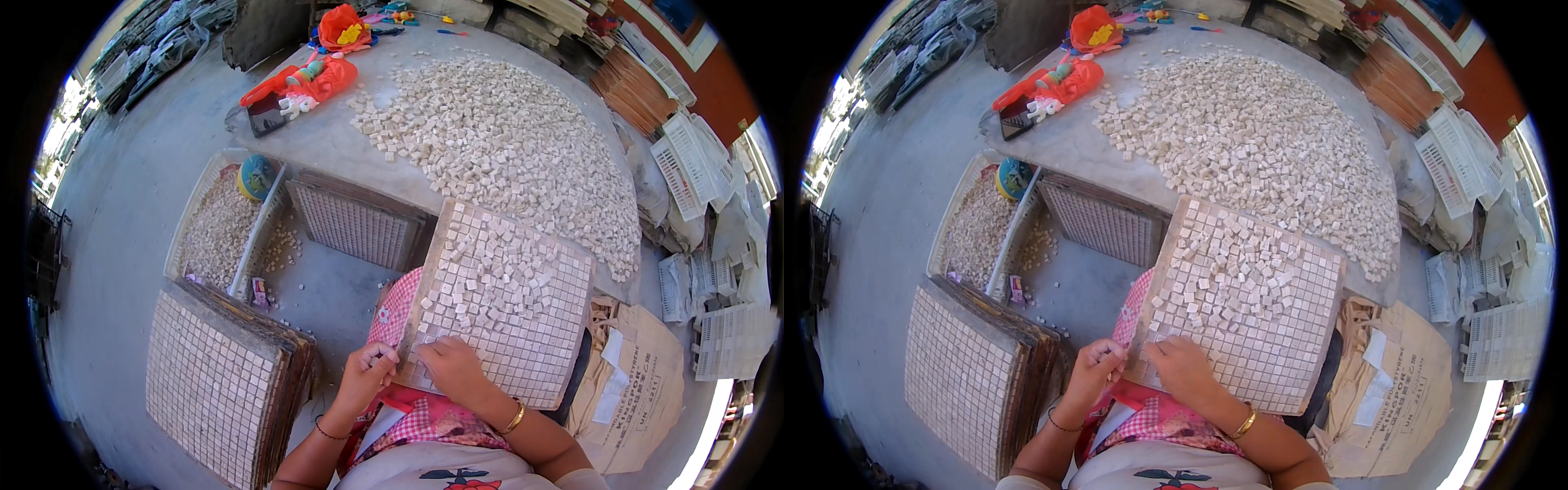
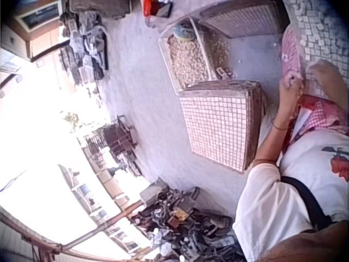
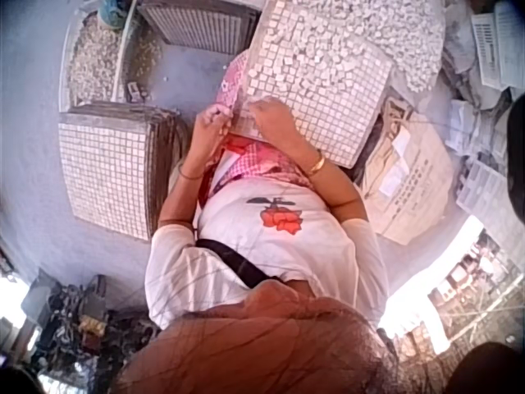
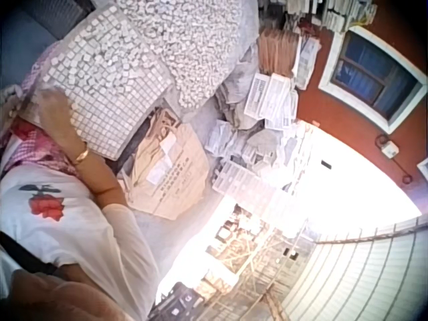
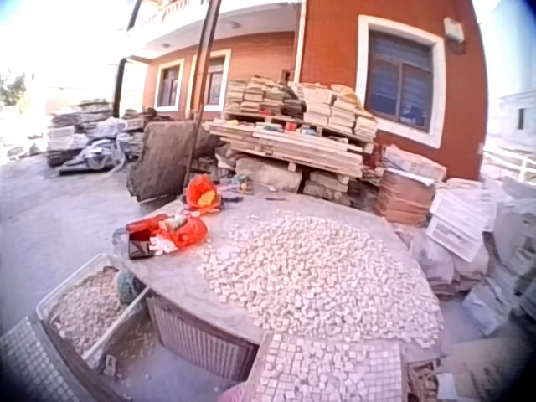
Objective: The person places small white square tiles into the grid cells of a mesh tile sheet. They pick tiles from a large pile on the table and insert them one by one into the empty slots on the sheet held in their lap.
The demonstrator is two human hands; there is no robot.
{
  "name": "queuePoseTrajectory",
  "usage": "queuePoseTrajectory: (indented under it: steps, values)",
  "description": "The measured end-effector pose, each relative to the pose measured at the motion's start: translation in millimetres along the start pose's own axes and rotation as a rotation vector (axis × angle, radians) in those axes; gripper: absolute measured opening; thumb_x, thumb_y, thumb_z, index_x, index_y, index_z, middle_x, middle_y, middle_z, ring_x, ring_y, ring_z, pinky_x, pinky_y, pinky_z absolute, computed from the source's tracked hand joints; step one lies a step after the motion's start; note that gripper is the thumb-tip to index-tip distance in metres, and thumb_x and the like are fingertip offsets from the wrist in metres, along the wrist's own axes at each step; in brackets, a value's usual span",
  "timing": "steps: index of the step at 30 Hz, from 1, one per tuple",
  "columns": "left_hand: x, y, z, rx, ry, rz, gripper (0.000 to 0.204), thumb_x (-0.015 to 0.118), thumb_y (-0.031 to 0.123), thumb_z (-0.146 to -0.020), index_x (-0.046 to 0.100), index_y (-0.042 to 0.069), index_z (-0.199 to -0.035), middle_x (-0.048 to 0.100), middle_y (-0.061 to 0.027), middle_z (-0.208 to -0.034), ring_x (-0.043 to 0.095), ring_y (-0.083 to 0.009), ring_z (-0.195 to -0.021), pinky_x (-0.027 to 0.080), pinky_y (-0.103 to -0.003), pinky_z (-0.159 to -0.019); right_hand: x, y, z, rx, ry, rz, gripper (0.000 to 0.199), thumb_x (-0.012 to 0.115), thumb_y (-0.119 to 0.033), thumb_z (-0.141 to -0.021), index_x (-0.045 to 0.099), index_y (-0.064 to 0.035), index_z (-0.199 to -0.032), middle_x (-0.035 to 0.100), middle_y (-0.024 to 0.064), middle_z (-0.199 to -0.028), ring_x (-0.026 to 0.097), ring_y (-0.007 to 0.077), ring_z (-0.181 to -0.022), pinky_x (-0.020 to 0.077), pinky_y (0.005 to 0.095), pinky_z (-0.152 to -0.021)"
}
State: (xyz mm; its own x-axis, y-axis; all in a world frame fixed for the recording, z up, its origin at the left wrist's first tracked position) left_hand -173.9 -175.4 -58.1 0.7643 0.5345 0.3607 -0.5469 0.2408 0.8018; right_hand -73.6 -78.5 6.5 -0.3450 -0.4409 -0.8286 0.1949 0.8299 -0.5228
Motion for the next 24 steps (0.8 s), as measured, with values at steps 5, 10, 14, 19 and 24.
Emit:
queuePoseTrajectory:
  steps: [5, 10, 14, 19, 24]
  values:
    - [1, 3, 1, -0.005, 0.007, 0.011, 0.013, 0.059, 0.016, -0.092, 0.06, 0.005, -0.085, 0.056, 0.0014, -0.067, 0.046, -0.0033, -0.051, 0.032, -0.017, -0.044, -7, 8, -1, 0.059, -0.013, -0.035, 0.014, 0.062, -0.01, -0.079, 0.06, -0.0049, -0.091, 0.058, 0.0112, -0.07, 0.057, 0.0312, -0.065, 0.0461, 0.0424, -0.059]
    - [-6, 0, -2, -0.001, 0.016, 0.014, 0.015, 0.058, 0.016, -0.092, 0.061, 0.003, -0.085, 0.055, 0.0016, -0.067, 0.045, -0.0036, -0.051, 0.032, -0.017, -0.045, -40, 24, 10, 0.177, 0.174, -0.139, 0.016, 0.064, -0.011, -0.08, 0.062, -0.0051, -0.095, 0.063, 0.0124, -0.079, 0.06, 0.0311, -0.071, 0.049, 0.0387, -0.062]
    - [-5, 0, -3, 0.003, -0.006, -0.014, 0.015, 0.059, 0.016, -0.092, 0.062, 0.001, -0.089, 0.055, 0.0011, -0.068, 0.045, -0.0041, -0.053, 0.033, -0.019, -0.046, -27, 21, 14, 0.145, 0.037, -0.1, 0.017, 0.064, -0.009, -0.079, 0.062, -0.0051, -0.095, 0.06, 0.0112, -0.083, 0.059, 0.0295, -0.078, 0.0495, 0.0374, -0.066]
    - [11, 19, 1, 0.384, -0.009, -0.548, 0.014, 0.059, 0.008, -0.088, 0.065, 0.0, -0.097, 0.063, -0.0059, -0.075, 0.057, -0.0143, -0.061, 0.045, -0.026, -0.055, -13, 17, 14, 0.105, -0.086, -0.002, 0.019, 0.063, -0.005, -0.077, 0.063, -0.0061, -0.096, 0.055, 0.0109, -0.089, 0.058, 0.0294, -0.082, 0.0495, 0.0374, -0.069]
    - [37, 22, 14, 0.479, -0.022, -0.906, 0.02, 0.06, 0.007, -0.082, 0.066, 0.006, -0.101, 0.065, -0.016, -0.084, 0.064, -0.0312, -0.073, 0.051, -0.036, -0.065, -14, 19, 10, 0.124, -0.078, -0.013, 0.012, 0.062, -0.006, -0.079, 0.061, -0.0055, -0.091, 0.054, 0.0114, -0.087, 0.057, 0.0309, -0.081, 0.0487, 0.039, -0.068]
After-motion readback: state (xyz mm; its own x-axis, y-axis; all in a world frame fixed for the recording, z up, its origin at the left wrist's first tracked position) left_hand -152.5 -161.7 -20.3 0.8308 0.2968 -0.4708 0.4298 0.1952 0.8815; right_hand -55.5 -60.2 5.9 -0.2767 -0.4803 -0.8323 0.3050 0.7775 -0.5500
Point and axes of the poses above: each hand's wrist, its own z-axis away from the middle knuckle, its own x-axis out of the palm, y = z × x, the point moved 7 cm from there along -z, towards the middle knuckle
